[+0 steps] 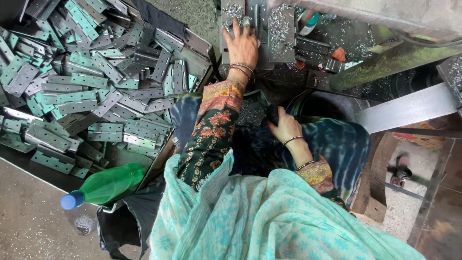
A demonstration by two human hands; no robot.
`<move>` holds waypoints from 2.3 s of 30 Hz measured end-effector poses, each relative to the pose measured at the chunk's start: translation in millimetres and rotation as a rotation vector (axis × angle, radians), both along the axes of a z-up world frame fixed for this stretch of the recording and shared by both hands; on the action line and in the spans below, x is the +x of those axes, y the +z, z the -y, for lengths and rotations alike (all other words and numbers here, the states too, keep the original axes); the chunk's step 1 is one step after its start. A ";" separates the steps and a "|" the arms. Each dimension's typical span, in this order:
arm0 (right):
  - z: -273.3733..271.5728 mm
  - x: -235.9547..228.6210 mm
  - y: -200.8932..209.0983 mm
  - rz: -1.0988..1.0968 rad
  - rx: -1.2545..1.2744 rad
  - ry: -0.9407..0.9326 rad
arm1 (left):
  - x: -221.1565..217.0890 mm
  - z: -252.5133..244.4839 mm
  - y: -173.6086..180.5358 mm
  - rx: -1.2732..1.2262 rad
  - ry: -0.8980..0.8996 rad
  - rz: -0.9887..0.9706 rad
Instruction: The person sits on the floor and repeatedly picks up small metal brackets from a bin, places them on a grinding machine to smooth edges, and returns them to the bin. The process is continuous and repetitive throughout the clip.
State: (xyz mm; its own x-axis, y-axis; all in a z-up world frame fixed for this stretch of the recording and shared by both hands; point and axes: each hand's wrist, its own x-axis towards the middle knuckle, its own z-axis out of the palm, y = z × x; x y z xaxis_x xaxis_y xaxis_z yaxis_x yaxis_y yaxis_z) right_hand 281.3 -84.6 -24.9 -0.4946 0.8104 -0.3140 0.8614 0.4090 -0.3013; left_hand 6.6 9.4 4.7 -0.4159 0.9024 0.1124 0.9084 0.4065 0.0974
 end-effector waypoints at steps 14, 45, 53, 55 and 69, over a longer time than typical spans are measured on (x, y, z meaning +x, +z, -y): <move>20.8 -0.6 -43.0 -0.178 0.055 -0.072 | 10.5 27.5 2.0 -0.076 -0.119 -0.022; -7.5 -7.1 36.7 0.042 -0.011 0.035 | -118.9 145.9 -41.5 0.651 0.144 0.299; -1.4 -21.3 61.8 0.096 0.001 0.052 | -122.3 228.9 -143.2 0.093 0.480 0.252; -2.9 -21.6 60.9 0.111 -0.014 0.048 | -112.8 229.1 -146.2 0.154 0.458 0.132; -5.7 -23.2 59.1 0.105 -0.030 0.044 | -117.4 211.8 -115.9 0.742 0.925 0.642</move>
